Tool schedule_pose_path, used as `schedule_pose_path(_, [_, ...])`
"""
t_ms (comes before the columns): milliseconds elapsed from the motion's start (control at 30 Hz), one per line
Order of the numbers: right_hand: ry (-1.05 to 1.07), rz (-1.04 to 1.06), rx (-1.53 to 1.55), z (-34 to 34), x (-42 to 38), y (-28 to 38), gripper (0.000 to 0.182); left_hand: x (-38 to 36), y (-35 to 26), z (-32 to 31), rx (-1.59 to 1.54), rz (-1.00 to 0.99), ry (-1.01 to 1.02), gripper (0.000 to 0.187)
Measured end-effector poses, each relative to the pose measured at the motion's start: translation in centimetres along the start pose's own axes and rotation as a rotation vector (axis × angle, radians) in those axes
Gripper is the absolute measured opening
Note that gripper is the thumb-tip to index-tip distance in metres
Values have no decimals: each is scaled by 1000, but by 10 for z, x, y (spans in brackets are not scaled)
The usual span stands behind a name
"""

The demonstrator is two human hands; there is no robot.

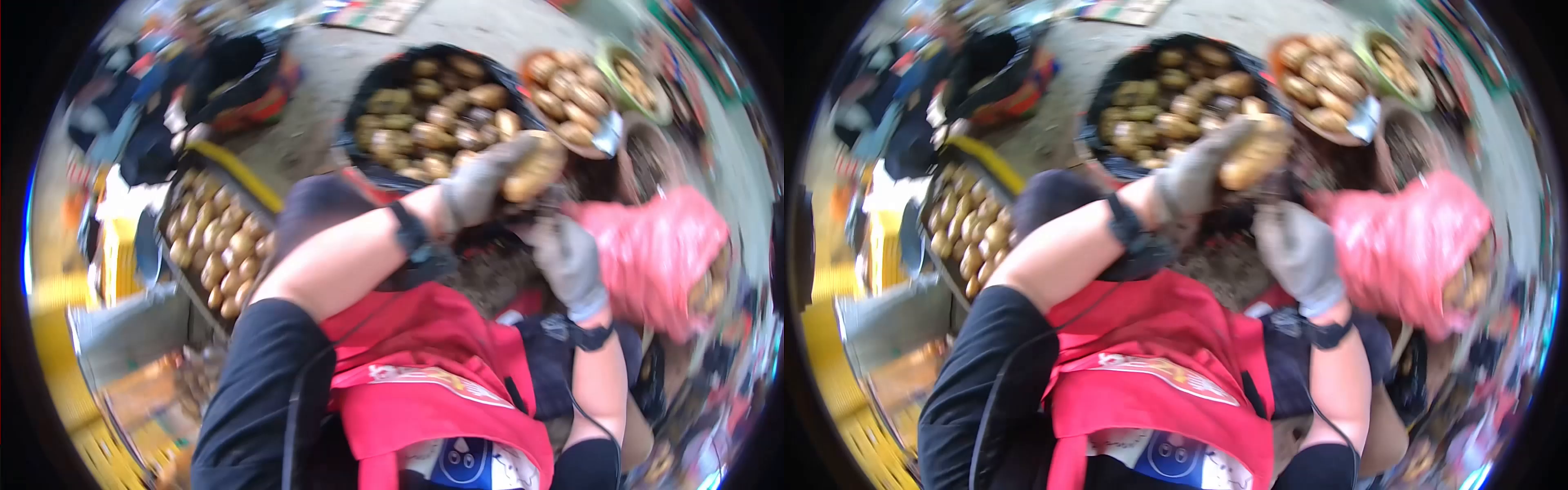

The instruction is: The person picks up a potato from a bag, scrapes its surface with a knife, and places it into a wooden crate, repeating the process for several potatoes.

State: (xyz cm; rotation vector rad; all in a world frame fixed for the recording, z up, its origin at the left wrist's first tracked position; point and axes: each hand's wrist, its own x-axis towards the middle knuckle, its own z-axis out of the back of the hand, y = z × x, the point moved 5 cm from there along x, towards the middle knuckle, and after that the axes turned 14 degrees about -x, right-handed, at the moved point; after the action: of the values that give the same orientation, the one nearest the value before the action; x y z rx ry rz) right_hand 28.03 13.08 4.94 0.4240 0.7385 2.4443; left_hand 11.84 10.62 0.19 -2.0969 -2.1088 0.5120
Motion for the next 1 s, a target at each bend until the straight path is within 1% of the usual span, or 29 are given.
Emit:
schedule_pose_path(33, [-124, 93, -54, 1, -1, -15, 27, -9, -22, -9, 98, -8, 98, 49])
schedule_pose_path(67, [-98, 10, 62, 3, 0, -26, 29, -16, -41, -20, -52, -179, 90, 48])
schedule_pose_path(100, [-61, -86, 169, 0, 1, -35, 30, -45, -73, -39, 73, -315, 105, 48])
schedule_pose_path(167, [-37, -378, 432, -11, 1, -46, 32, -94, -123, -54, 103, -438, 105, 50])
schedule_pose_path(233, [17, -358, 432, -25, 0, -40, 32, -165, -183, -41, 342, -548, 260, 52])
schedule_pose_path(300, [46, -356, 426, -37, -4, -32, 32, -261, -221, -37, 388, -714, -59, 48])
schedule_pose_path(333, [85, -334, 388, -43, -6, -26, 33, -306, -241, -8, 386, -818, -216, 53])
schedule_pose_path(367, [121, -315, 349, -50, -8, -22, 34, -351, -259, 17, 490, -856, -233, 57])
schedule_pose_path(433, [156, -297, 334, -58, -13, -16, 35, -439, -275, 85, 492, -846, -580, 63])
schedule_pose_path(467, [184, -299, 317, -61, -16, -9, 36, -473, -281, 122, 515, -838, -576, 63])
schedule_pose_path(500, [212, -300, 301, -65, -18, -4, 36, -502, -276, 149, 633, -782, -718, 70])
schedule_pose_path(533, [218, -297, 268, -68, -20, -5, 36, -524, -262, 173, 616, -757, -901, 72])
schedule_pose_path(567, [221, -293, 257, -71, -21, -4, 36, -556, -268, 249, 780, -730, -968, 70])
schedule_pose_path(633, [206, -346, 261, -75, -23, -3, 37, -568, -237, 285, 811, -648, -1150, 74])
schedule_pose_path(700, [235, -361, 251, -77, -23, 5, 36, -565, -217, 322, 944, -439, -1194, 74])
schedule_pose_path(733, [236, -362, 223, -78, -22, 13, 35, -551, -206, 262, 904, -327, -1254, 73])
schedule_pose_path(767, [237, -362, 194, -78, -22, 17, 35, -546, -202, 283, 857, -419, -1120, 66])
schedule_pose_path(800, [238, -366, 184, -79, -21, 19, 35, -554, -200, 309, 931, -229, -1243, 61])
schedule_pose_path(833, [241, -359, 162, -79, -20, 21, 35, -551, -204, 294, 1002, -30, -1357, 55])
schedule_pose_path(867, [243, -354, 143, -80, -20, 23, 35, -548, -203, 292, 997, -25, -1351, 55])
schedule_pose_path(933, [252, -363, 141, -81, -20, 26, 34, -540, -201, 284, 1326, 14, -1262, 49])
schedule_pose_path(967, [260, -366, 146, -82, -19, 28, 34, -533, -198, 283, 1347, 3, -1241, 48])
schedule_pose_path(1000, [264, -367, 145, -85, -17, 30, 34, -529, -197, 281, 1463, -1, -1241, 47])
